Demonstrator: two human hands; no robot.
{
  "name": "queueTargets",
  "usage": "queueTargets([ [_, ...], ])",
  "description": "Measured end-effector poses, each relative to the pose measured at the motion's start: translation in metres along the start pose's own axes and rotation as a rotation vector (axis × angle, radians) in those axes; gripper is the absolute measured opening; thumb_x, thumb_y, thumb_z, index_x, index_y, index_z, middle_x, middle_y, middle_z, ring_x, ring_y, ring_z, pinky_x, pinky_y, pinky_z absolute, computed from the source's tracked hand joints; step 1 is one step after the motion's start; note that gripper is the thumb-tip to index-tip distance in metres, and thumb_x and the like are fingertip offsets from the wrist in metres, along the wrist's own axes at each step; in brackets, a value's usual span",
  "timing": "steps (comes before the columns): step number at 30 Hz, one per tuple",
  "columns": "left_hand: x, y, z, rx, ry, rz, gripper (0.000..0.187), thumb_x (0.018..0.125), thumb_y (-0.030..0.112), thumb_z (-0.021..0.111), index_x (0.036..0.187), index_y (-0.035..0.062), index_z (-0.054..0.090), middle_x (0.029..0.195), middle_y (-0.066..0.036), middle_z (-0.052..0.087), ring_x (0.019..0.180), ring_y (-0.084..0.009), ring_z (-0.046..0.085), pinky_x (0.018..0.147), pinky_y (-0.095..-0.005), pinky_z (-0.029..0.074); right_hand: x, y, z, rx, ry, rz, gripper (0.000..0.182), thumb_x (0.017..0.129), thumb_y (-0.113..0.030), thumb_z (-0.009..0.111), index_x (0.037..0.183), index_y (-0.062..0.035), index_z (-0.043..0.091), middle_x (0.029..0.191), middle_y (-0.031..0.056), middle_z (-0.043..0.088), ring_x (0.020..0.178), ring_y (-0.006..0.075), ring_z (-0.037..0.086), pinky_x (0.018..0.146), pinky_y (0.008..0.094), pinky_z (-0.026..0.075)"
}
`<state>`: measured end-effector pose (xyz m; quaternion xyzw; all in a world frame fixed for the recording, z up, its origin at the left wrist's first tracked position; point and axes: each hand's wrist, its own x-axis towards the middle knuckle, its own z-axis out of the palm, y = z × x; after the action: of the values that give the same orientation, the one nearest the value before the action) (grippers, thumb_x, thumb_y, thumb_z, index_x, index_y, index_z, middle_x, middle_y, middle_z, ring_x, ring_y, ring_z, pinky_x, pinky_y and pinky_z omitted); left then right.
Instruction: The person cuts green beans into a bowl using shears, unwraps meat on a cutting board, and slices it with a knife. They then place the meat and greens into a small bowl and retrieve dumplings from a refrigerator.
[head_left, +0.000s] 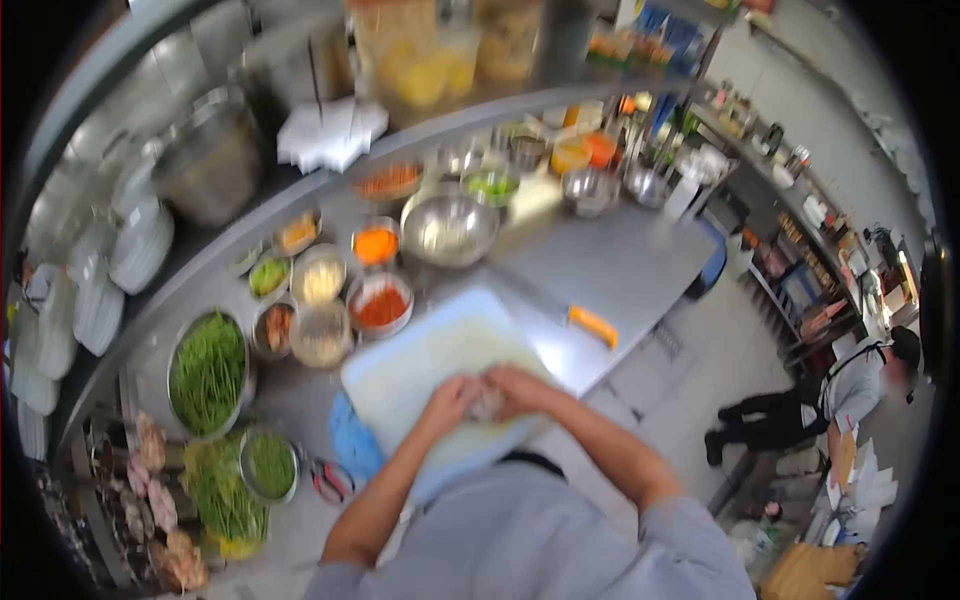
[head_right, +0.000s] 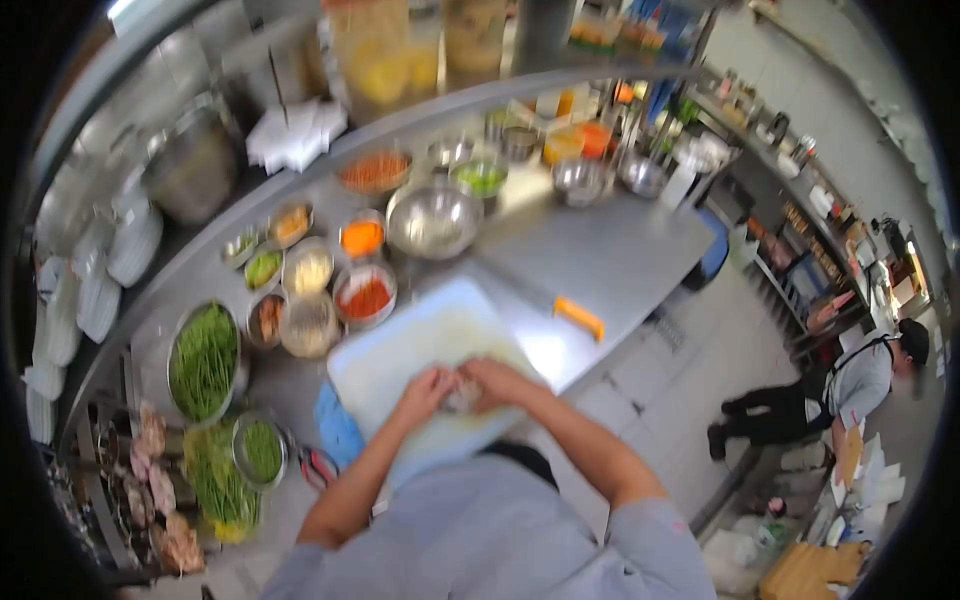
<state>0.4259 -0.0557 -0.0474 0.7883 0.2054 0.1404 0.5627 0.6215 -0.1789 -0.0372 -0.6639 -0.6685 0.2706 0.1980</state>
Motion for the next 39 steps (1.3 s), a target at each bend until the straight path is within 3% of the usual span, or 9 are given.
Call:
queueTargets([
  [3, 0.008, -0.002, 0.001, -0.154, -0.036, 0.025, 0.015, 0.107, 0.02, 0.056, 0.102, 0.0062, 0.061, 0.084, 0.0, 0.062, 0.08, -0.0086, 0.056, 0.076, -0.0263, 0.049, -0.001, -0.016, -0.008, 0.05, 0.026, -0.088, 0.063, 0.054, -0.02, 0.096, 0.107, -0.0107, 0.063, 0.109, 0.0145, 0.066, 0.104, 0.0393, 0.061, 0.092, 0.0466, 0.049],
  [12, 0.02, 0.005, -0.006, -0.035, -0.062, 0.009, 0.015, 0.106, 0.019, 0.053, 0.116, 0.0072, 0.052, 0.081, -0.012, 0.067, 0.075, -0.0268, 0.066, 0.071, -0.0365, 0.05, -0.002, -0.024, -0.007, 0.036, 0.018, -0.022, 0.086, 0.056, -0.024, 0.097, 0.13, -0.0054, 0.058, 0.129, 0.0142, 0.063, 0.122, 0.0362, 0.057, 0.107, 0.0432, 0.046],
  [14, 0.015, 0.008, -0.006, -0.079, 0.022, 0.013, 0.01, 0.107, 0.012, 0.052, 0.116, 0.0077, 0.051, 0.077, 0.0, 0.053, 0.071, -0.0088, 0.049, 0.066, -0.0275, 0.044, -0.002, -0.023, -0.005, 0.042, 0.02, -0.04, 0.089, 0.056, -0.025, 0.097, 0.133, -0.0057, 0.058, 0.13, 0.0142, 0.063, 0.123, 0.0361, 0.057, 0.108, 0.0428, 0.045],
  [18, 0.009, -0.019, -0.016, -0.089, 0.061, 0.043, 0.011, 0.107, 0.013, 0.053, 0.116, 0.008, 0.052, 0.076, 0.0, 0.052, 0.068, -0.0086, 0.047, 0.064, -0.0274, 0.042, -0.001, -0.017, -0.009, 0.091, 0.002, -0.045, 0.089, 0.056, -0.025, 0.097, 0.133, -0.0071, 0.058, 0.131, 0.0135, 0.062, 0.123, 0.0362, 0.057, 0.109, 0.043, 0.044],
  [20, 0.003, -0.025, -0.03, -0.044, 0.099, -0.078, 0.016, 0.105, 0.018, 0.054, 0.118, 0.0087, 0.052, 0.082, -0.014, 0.067, 0.075, -0.0278, 0.066, 0.071, -0.0397, 0.05, 0.0, -0.016, -0.011, 0.125, -0.001, -0.041, 0.088, 0.056, -0.026, 0.097, 0.133, -0.0079, 0.058, 0.131, 0.0129, 0.063, 0.123, 0.0358, 0.057, 0.109, 0.0427, 0.044],
  [27, -0.016, -0.011, -0.046, 0.092, -0.096, -0.092, 0.029, 0.096, 0.024, 0.07, 0.12, 0.0099, 0.064, 0.101, -0.016, 0.067, 0.099, -0.0269, 0.066, 0.081, -0.0375, 0.051, 0.002, -0.018, -0.011, 0.138, -0.011, 0.039, 0.09, 0.056, -0.026, 0.097, 0.135, -0.0065, 0.06, 0.132, 0.0138, 0.063, 0.125, 0.0363, 0.055, 0.11, 0.0437, 0.043],
  [29, -0.024, -0.003, -0.04, 0.369, 0.105, 0.391, 0.043, 0.084, 0.024, 0.083, 0.123, 0.0114, 0.069, 0.115, -0.01, 0.063, 0.111, -0.0262, 0.058, 0.091, -0.0403, 0.049, 0.001, -0.015, -0.009, 0.158, 0.002, 0.059, 0.09, 0.057, -0.026, 0.097, 0.136, -0.0058, 0.06, 0.132, 0.0144, 0.063, 0.125, 0.0369, 0.055, 0.11, 0.0438, 0.043],
  [32, -0.032, 0.018, -0.038, 0.465, 0.154, 0.291, 0.055, 0.076, 0.025, 0.087, 0.126, 0.0138, 0.068, 0.137, -0.012, 0.055, 0.132, -0.0371, 0.047, 0.106, -0.0482, 0.042, 0.003, -0.013, -0.008, 0.16, 0.005, 0.052, 0.093, 0.059, -0.028, 0.097, 0.14, -0.0048, 0.057, 0.133, 0.0164, 0.062, 0.126, 0.037, 0.055, 0.111, 0.0439, 0.043],
  [39, -0.036, 0.014, -0.022, 0.493, 0.194, 0.33, 0.052, 0.075, 0.019, 0.086, 0.123, 0.0157, 0.068, 0.125, -0.009, 0.058, 0.121, -0.0351, 0.053, 0.102, -0.0488, 0.044, 0.002, -0.011, 0.001, 0.543, 0.137, 0.277, 0.101, 0.062, -0.027, 0.096, 0.15, -0.0048, 0.049, 0.143, 0.0178, 0.057, 0.134, 0.0325, 0.052, 0.112, 0.0403, 0.044],
])
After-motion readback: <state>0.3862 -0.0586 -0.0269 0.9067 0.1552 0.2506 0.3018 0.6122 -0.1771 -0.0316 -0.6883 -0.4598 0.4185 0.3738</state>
